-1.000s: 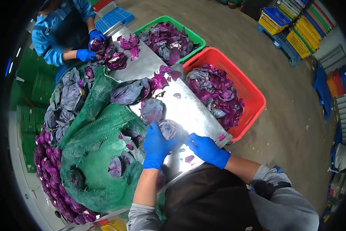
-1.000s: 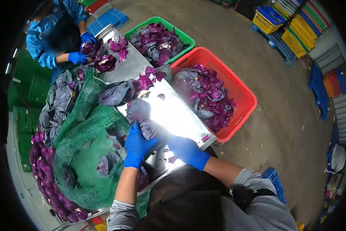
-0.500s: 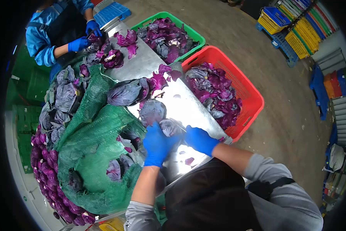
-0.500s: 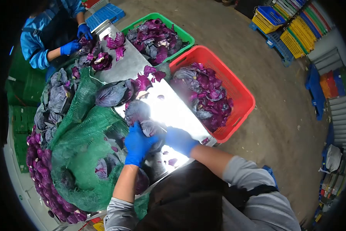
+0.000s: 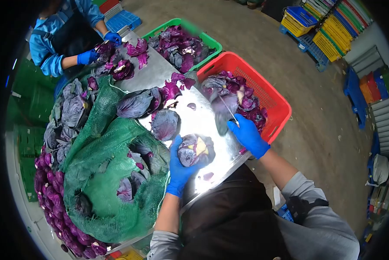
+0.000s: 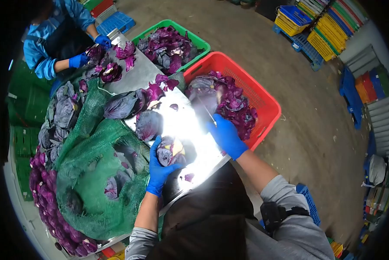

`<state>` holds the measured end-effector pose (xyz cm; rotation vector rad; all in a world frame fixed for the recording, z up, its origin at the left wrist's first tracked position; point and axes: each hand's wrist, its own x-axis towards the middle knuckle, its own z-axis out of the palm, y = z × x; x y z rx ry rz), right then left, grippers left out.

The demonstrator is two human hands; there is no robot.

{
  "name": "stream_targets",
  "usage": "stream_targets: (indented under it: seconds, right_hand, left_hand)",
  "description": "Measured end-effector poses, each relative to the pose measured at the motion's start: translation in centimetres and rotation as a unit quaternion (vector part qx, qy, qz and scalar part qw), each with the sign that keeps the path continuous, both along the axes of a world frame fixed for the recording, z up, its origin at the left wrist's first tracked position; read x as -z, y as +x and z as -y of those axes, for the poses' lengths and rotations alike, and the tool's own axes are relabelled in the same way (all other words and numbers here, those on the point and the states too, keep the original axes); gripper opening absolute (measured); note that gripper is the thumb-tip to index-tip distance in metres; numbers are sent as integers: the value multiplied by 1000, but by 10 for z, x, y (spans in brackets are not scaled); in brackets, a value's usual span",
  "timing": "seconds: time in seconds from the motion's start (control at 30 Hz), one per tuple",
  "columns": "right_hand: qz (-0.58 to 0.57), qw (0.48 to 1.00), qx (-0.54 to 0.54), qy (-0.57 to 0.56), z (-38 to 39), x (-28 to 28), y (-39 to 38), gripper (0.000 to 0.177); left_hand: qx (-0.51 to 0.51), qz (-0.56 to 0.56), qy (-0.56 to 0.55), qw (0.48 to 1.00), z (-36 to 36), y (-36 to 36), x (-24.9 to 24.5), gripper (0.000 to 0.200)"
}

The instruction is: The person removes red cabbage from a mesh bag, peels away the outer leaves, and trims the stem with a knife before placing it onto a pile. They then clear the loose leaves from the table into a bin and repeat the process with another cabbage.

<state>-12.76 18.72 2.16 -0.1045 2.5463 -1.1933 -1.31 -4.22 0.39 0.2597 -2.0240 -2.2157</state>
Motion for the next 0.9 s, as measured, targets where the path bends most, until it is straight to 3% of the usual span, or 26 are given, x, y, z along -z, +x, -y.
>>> stream_targets:
  seconds: [0.07,0.13,0.17,0.23,0.37,0.47,0.53,0.6,0.67,0.7,0.73,0.8,0.83,0.9]
  right_hand:
    - [26,999,-2,-32,9,2,14,41]
    - [-48,981,-117,-150,27,30,35,51]
    - [0,975,-142,-174,37,29,41,55]
    - [51,953,-149,-260,56,15,50,56]
    - [75,966,-131,-211,64,-10,55,57]
    - [-10,981,-137,-141,68,-11,57,65]
    - [-111,975,-139,-134,73,-10,60,68]
    - [-59,977,-163,-125,77,-14,59,68]
    - [-8,976,-185,-116,81,-16,59,67]
    - [-22,977,-182,-111,82,-16,59,67]
    - [-37,978,-178,-105,83,-15,60,67]
    - [-18,978,-179,-108,81,-18,53,67]
    - [1,979,-174,-110,79,-19,49,68]
    - [-17,978,-171,-122,75,-12,49,69]
  left_hand:
    - [31,-22,-28,999,12,4,-3,109]
    - [112,10,-29,993,30,11,-5,101]
    - [136,1,-84,987,36,13,-16,91]
    - [114,36,-55,991,47,22,-17,89]
    - [74,60,-37,995,54,28,-20,79]
    - [63,56,-27,996,50,28,-23,72]
    - [-17,123,15,992,45,25,-21,65]
    - [-45,119,-10,992,45,26,-18,55]
    - [-48,116,-87,988,61,28,-4,48]
    - [-110,116,-131,978,64,23,-16,46]
    - [-107,99,-236,961,102,26,18,50]
    - [-232,12,-538,810,102,23,-10,55]
    - [-229,11,-538,811,90,23,-32,55]
    - [-154,-109,-377,907,40,30,-68,64]
